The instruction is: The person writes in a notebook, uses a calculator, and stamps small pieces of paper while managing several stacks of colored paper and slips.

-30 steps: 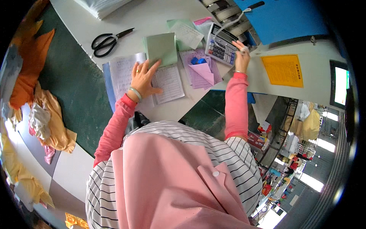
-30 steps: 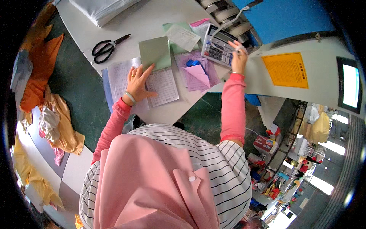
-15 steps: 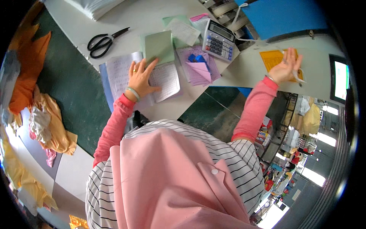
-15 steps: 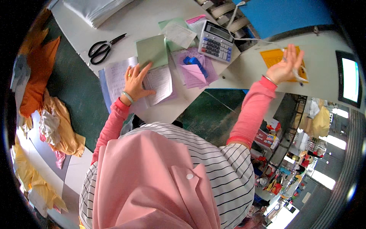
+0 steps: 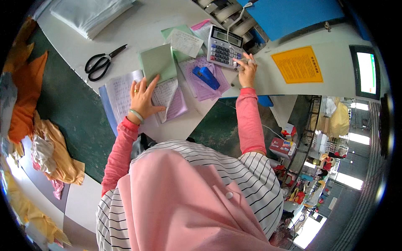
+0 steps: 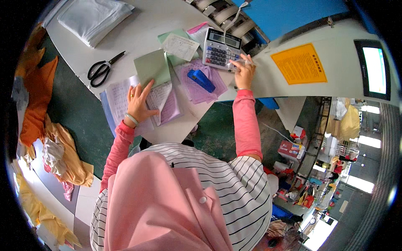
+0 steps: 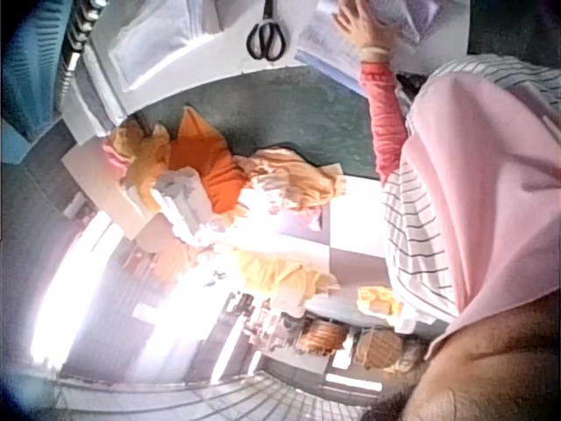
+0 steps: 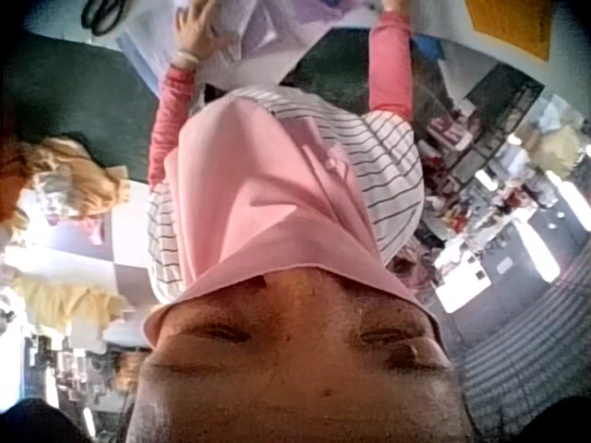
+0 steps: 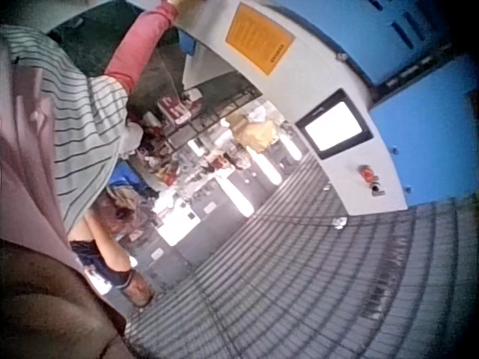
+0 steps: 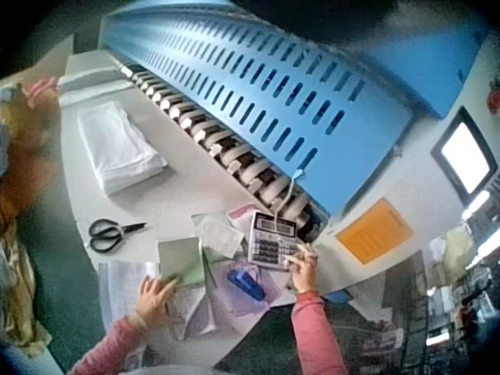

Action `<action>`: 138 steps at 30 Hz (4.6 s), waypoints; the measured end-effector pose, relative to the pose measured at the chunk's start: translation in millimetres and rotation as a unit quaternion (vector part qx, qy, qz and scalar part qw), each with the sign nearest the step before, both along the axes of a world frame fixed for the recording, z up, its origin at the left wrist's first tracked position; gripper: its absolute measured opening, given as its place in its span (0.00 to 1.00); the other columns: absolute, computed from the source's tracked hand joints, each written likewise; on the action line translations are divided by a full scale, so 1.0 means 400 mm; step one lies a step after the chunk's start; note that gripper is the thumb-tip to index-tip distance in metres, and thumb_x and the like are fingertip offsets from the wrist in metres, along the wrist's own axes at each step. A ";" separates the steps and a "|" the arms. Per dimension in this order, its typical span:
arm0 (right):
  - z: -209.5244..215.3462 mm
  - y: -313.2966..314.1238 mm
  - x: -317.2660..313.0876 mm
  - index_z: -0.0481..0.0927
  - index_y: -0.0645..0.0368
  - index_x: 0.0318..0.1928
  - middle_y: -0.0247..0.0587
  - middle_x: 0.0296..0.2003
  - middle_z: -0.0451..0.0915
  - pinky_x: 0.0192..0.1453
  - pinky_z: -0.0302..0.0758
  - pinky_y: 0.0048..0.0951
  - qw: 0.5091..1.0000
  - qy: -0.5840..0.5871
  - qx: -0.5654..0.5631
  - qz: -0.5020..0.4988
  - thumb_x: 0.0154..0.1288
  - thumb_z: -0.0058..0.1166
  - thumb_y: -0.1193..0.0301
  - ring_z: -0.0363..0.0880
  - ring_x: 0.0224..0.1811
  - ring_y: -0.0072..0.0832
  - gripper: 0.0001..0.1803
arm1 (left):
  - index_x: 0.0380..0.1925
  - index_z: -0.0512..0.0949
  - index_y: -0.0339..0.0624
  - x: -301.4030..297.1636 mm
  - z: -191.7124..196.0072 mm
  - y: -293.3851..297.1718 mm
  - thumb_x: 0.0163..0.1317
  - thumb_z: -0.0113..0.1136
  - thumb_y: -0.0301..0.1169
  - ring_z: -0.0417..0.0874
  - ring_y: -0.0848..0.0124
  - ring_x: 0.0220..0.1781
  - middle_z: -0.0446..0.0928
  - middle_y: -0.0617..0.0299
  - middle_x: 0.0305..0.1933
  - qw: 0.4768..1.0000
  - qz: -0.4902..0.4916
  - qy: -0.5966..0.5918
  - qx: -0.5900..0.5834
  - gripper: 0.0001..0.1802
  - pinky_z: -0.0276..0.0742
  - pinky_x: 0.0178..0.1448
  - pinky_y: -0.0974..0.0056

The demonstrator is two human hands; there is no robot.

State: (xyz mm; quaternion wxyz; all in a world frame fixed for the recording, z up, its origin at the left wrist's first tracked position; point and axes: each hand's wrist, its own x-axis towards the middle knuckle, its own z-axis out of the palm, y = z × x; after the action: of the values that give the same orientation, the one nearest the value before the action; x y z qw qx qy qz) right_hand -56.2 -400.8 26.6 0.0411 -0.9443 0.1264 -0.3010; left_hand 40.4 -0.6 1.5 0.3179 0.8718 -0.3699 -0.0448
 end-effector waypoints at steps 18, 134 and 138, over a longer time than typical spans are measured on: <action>-0.016 0.082 0.104 0.84 0.38 0.29 0.34 0.53 0.72 0.66 0.47 0.49 0.999 0.046 -0.016 -0.017 0.45 0.54 0.78 0.60 0.61 0.41 0.15 | 0.63 0.57 0.58 0.001 -0.001 0.001 0.21 0.74 0.47 0.58 0.53 0.62 0.60 0.54 0.59 1.000 -0.006 0.006 -0.013 0.60 0.38 0.69 0.48; 0.012 0.125 0.043 0.84 0.34 0.38 0.31 0.52 0.71 0.67 0.45 0.47 0.999 -0.007 0.041 0.008 0.44 0.49 0.82 0.59 0.62 0.37 0.25 | 0.65 0.52 0.59 -0.009 0.020 -0.003 0.18 0.75 0.49 0.50 0.55 0.68 0.54 0.55 0.64 0.998 -0.007 0.030 0.048 0.66 0.32 0.67 0.38; 0.004 0.136 0.067 0.84 0.33 0.35 0.29 0.55 0.69 0.69 0.37 0.51 0.999 0.011 0.042 0.029 0.45 0.52 0.77 0.56 0.64 0.35 0.20 | 0.65 0.52 0.60 -0.009 0.019 -0.005 0.18 0.75 0.48 0.50 0.55 0.68 0.54 0.55 0.64 0.998 -0.006 0.032 0.049 0.66 0.32 0.66 0.38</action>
State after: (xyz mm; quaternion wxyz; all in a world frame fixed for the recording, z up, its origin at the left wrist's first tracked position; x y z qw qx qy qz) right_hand -29.4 -346.5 28.4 0.0882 -0.9483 0.1116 -0.2836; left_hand 36.9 -2.5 9.0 0.2863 0.8822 -0.3620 -0.0928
